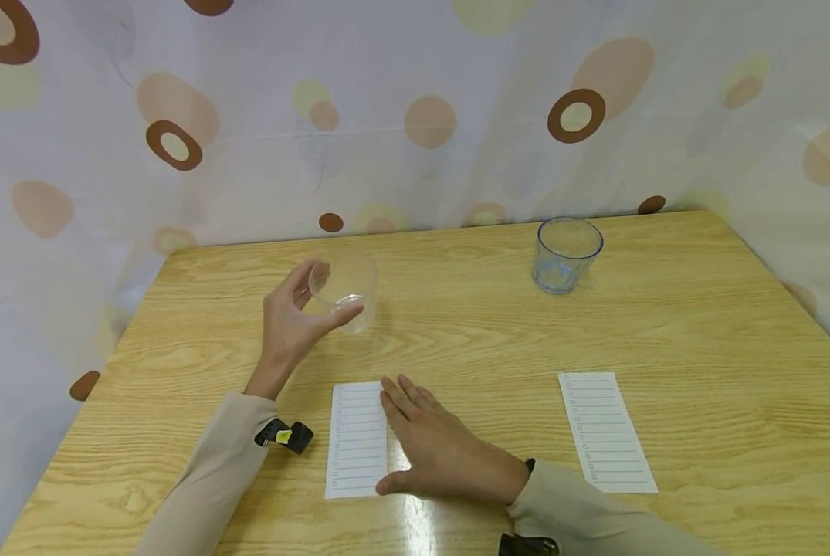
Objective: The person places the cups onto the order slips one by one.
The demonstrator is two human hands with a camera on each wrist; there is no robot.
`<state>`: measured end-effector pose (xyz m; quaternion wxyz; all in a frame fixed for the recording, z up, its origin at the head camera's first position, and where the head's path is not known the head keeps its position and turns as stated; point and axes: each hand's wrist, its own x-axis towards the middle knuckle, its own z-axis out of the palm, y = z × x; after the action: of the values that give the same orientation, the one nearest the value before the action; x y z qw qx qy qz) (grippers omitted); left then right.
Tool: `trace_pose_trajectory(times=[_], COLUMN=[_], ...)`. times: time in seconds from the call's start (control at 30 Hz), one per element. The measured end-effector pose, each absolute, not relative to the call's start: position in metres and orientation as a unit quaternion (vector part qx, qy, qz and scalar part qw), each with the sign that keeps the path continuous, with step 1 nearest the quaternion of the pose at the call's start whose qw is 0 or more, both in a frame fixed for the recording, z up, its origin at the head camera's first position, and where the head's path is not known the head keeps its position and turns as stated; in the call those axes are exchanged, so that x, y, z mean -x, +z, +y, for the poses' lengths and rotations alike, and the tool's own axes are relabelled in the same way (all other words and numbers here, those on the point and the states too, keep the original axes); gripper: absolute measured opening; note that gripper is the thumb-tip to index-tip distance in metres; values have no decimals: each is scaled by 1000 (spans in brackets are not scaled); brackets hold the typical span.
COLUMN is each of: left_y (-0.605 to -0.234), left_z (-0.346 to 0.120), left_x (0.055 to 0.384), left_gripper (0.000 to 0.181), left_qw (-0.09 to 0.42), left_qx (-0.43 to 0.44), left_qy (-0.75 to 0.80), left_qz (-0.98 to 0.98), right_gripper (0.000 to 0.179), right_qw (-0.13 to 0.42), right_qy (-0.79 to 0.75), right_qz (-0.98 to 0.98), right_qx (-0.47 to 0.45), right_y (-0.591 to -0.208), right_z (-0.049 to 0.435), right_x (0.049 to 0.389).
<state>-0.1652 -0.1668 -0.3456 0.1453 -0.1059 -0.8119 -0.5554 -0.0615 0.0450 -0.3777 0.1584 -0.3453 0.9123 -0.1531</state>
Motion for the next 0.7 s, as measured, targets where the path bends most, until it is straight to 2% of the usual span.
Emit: trace_pose_trajectory(times=[0.7], left_y=[-342], left_z=[-171], left_x=[113], left_gripper=[78], left_qw=[136], left_qx=[129], left_qy=[-551], left_qz=[-813], right_gripper=[108], right_qw=[155], right_qy=[-149], right_qz=[909], right_qx=[358], right_y=[-378], right_z=[46], right_x=[63])
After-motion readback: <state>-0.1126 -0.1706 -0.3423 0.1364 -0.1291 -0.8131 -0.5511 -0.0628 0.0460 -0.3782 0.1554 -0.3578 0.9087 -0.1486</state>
